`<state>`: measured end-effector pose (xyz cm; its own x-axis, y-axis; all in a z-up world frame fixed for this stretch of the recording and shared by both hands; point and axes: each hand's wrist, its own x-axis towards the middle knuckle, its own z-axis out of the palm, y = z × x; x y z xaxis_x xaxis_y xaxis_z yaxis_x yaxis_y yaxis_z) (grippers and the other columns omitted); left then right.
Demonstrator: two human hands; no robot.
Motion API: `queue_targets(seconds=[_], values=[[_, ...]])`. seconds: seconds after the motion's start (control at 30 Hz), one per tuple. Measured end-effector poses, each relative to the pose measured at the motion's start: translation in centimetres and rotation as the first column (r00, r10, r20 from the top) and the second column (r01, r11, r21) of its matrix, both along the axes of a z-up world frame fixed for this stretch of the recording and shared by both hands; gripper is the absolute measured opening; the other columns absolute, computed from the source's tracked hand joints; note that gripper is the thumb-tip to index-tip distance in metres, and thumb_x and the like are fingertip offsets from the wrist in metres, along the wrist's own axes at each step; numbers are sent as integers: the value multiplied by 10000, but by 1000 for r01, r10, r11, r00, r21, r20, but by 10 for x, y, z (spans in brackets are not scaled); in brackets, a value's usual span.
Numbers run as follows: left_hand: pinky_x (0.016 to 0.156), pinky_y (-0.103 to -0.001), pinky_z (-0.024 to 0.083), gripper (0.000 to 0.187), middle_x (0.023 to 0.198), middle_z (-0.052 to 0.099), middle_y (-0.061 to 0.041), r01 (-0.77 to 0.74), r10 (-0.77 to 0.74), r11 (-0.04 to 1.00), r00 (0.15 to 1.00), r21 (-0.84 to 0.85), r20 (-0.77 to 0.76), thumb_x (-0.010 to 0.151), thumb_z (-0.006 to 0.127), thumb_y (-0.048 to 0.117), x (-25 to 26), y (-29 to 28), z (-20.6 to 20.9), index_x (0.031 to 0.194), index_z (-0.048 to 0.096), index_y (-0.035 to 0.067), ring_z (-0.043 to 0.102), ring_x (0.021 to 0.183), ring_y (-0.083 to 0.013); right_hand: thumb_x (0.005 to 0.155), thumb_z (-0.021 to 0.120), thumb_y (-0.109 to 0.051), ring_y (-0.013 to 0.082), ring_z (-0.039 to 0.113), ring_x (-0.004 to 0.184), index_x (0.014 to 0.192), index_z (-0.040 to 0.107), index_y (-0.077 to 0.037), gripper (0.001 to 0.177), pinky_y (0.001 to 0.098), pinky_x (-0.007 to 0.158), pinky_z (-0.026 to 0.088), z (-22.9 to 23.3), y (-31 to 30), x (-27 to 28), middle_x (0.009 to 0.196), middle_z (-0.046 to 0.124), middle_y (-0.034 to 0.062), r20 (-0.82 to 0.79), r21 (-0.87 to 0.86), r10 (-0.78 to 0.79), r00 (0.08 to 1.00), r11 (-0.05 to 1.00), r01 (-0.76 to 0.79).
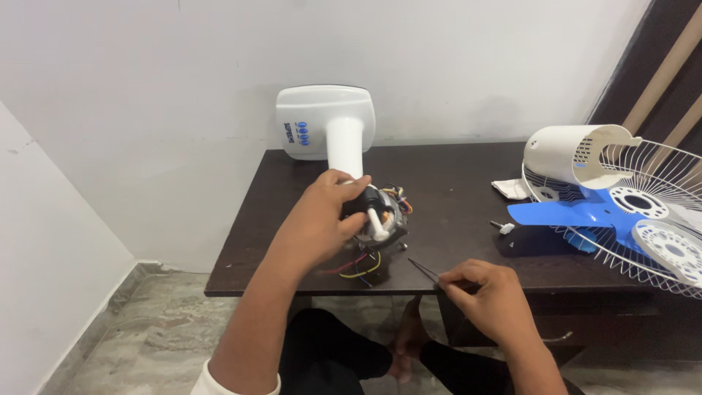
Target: The person disassembles a white electric fan on a dark wooden table. They remove the front grille, fan blades, and motor housing, then use a screwdriver to detach the motor and separate internal components.
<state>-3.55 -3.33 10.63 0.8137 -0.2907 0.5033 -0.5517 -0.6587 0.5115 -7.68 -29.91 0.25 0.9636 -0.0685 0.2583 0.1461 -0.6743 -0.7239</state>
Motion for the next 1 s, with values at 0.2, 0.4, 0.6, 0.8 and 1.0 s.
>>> queue_targets(seconds=[0.2, 0.4, 0.6, 0.8, 1.0], values=[[965, -392, 508, 570, 1314, 594, -101, -13, 25, 995, 993, 104, -115, 788, 738, 170, -13, -24, 23, 1349, 639, 142, 640, 1127, -279, 777, 774, -83, 146, 776, 772, 1054, 810, -122, 282, 293, 721, 592, -14, 0, 6, 862, 814, 55, 101, 189, -160, 982, 972, 139], [964, -400, 511, 572, 1266, 619, -113, -2, 14, 994, 994, 108, -110, 758, 698, 108, -11, -40, 30, 1327, 640, 86, 645, 1132, -280, 925, 674, -53, 190, 758, 821, 1115, 773, -23, 216, 311, 767, 607, -30, 0, 14, 879, 767, 111, 65, 607, -290, 955, 771, 193], [985, -405, 512, 546, 1207, 653, -143, 44, -42, 993, 999, 110, -26, 722, 721, 149, 3, -57, 29, 1260, 677, 68, 648, 1124, -315, 1023, 526, -115, 181, 706, 1112, 1100, 621, 2, 169, 358, 1004, 584, -33, 29, 33, 1200, 706, 131, 239, 747, -205, 949, 663, -45], [1012, -419, 487, 615, 1174, 683, -115, 111, -118, 993, 975, 46, 189, 717, 783, 266, 19, -62, 12, 1282, 637, 69, 584, 1186, -331, 1117, 408, -154, 115, 576, 997, 1175, 525, -53, 164, 388, 992, 515, -28, 50, 47, 1092, 595, 57, 316, 896, -54, 947, 346, -279], [1099, -410, 456, 708, 1349, 583, -148, 389, -332, 868, 917, -309, 222, 878, 700, 294, 38, -72, -32, 1500, 460, 56, 583, 1292, -304, 1086, 397, -140, 84, 574, 942, 1105, 511, -70, 135, 331, 950, 507, -36, 49, 42, 1029, 586, 11, 271, 917, -69, 960, 324, -235]])
